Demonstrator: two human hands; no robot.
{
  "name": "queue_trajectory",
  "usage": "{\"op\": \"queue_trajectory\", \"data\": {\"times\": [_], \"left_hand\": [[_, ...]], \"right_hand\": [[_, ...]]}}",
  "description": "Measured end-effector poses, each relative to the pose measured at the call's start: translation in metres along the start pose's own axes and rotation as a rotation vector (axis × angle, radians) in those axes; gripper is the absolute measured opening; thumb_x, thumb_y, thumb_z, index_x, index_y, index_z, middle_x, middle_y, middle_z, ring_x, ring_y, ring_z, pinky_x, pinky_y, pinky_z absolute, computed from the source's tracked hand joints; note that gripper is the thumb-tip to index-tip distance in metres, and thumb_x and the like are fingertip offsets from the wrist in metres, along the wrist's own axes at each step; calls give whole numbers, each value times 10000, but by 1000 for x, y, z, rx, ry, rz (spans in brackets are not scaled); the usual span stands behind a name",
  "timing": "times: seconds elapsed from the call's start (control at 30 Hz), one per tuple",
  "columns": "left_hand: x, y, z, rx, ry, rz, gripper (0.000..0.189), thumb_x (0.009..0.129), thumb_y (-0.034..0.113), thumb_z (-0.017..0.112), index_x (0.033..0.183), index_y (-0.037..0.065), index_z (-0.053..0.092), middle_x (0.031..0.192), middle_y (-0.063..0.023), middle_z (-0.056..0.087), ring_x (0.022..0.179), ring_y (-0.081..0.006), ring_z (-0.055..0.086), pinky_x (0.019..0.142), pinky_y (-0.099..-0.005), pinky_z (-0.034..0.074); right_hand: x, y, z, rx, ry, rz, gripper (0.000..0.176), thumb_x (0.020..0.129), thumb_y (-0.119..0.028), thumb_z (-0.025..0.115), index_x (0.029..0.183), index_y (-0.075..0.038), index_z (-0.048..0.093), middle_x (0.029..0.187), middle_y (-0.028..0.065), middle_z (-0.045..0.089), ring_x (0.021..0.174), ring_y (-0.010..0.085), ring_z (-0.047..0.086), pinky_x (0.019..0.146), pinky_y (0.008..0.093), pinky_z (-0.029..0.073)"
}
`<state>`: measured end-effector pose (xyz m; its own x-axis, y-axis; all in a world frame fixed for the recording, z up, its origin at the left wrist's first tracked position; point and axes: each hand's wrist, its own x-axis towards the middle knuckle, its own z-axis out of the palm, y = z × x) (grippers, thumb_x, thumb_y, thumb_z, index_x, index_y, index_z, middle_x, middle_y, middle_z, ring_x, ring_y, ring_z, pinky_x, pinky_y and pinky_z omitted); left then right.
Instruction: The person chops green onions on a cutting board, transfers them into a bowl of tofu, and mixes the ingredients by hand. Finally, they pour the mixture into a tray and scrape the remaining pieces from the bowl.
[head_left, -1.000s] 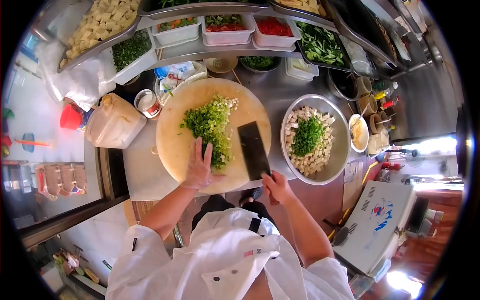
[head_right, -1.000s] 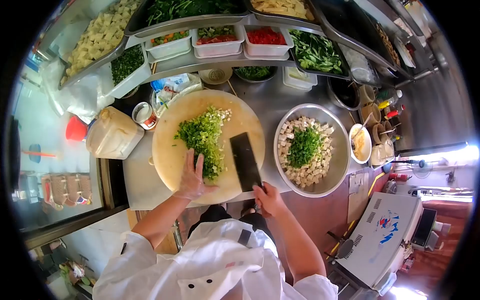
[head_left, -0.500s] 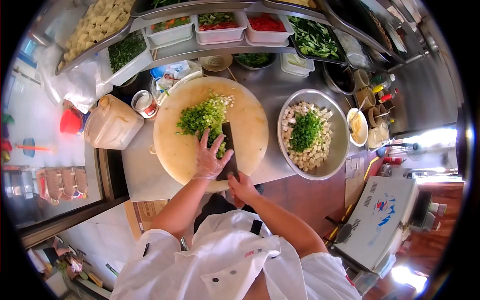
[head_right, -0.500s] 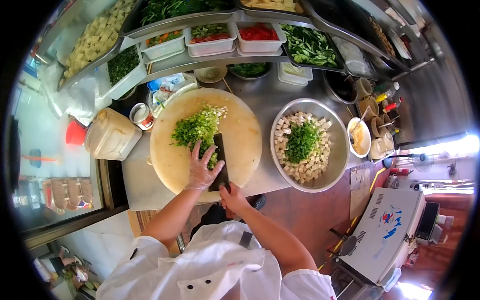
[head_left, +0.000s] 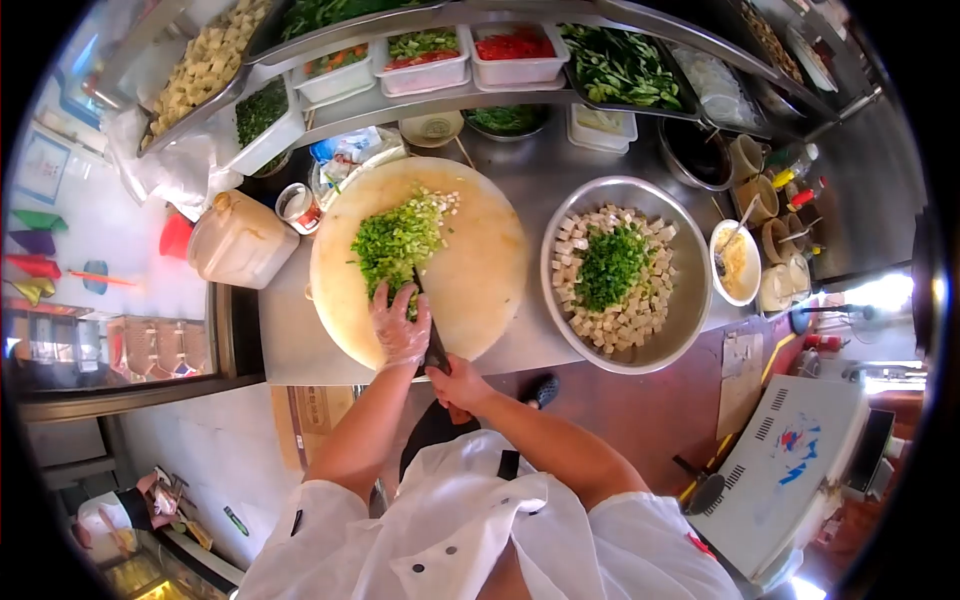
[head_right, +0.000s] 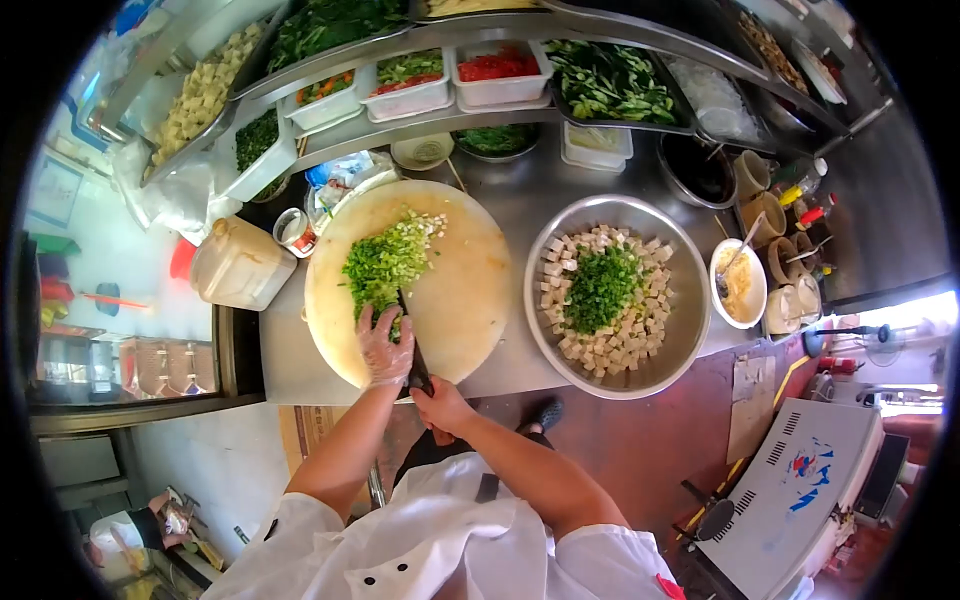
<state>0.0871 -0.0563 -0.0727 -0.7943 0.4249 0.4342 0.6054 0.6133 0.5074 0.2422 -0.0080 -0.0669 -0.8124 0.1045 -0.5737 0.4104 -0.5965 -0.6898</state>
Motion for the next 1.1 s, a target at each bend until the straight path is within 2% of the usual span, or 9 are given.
{"op": "queue_trajectory", "data": {"times": [0.17,0.33,0.47,0.73,0.83,0.93,0.97,1.07,1.1], "left_hand": [[-12,29,-17,161,70,14,311,880,271,785,1154,126,770,1409,-274,571,1256,-486,556,1066,-572,482],[-11,82,-32,256,171,105,305,853,209,796,1142,117,764,1361,-264,593,1183,-480,590,989,-577,520],[-8,145,-26,186,195,186,298,851,187,794,1135,102,763,1366,-252,596,1179,-468,592,992,-565,518],[-48,293,74,-170,37,277,298,837,227,821,1118,143,762,1379,-240,590,1212,-458,582,1046,-566,488],[-61,336,114,-275,-94,311,347,850,244,824,1176,156,742,1369,-266,578,1230,-474,573,1057,-546,481],[-54,347,166,-283,-300,415,363,909,310,772,1250,197,724,1401,-278,572,1258,-488,558,1099,-576,456],[-48,344,178,-132,-446,453,421,963,431,683,1312,196,709,1496,-240,545,1292,-509,543,1152,-602,399],[-30,344,187,-5,-537,700,453,999,503,619,1332,210,708,1541,-190,540,1379,-490,498,1179,-619,351],[-18,362,169,-78,-473,743,422,1009,449,654,1333,184,705,1448,-175,629,1326,-430,583,1124,-560,446]], "right_hand": [[-14,16,-25,15,-148,-53,185,1053,-221,629,1072,-64,532,639,15,515,484,126,482,457,312,433],[-66,-32,-47,-57,-226,-3,221,1054,-258,625,1067,-59,531,627,18,506,473,121,455,419,310,395],[-101,-49,-80,-15,-202,-108,229,1053,-254,634,1043,-57,520,624,19,521,476,119,481,417,316,390],[-204,-53,-196,100,137,-224,192,1051,-194,639,1067,-47,517,644,15,563,483,112,528,448,295,446],[-260,-68,-228,80,285,-111,190,1049,-194,644,1011,-53,522,644,16,544,480,125,522,459,307,455],[-307,-67,-253,203,400,-32,186,1041,-192,647,1003,-53,529,687,17,551,504,122,525,461,314,443],[-328,-70,-258,212,441,2,175,1033,-188,649,1021,-50,544,714,14,555,523,115,526,464,313,438],[-389,-88,-265,128,565,112,176,1038,-190,661,1025,-53,550,734,25,517,575,137,493,518,331,465],[-404,-87,-271,151,603,97,171,1039,-181,656,1017,-54,544,738,25,516,577,138,495,520,332,464]]}}
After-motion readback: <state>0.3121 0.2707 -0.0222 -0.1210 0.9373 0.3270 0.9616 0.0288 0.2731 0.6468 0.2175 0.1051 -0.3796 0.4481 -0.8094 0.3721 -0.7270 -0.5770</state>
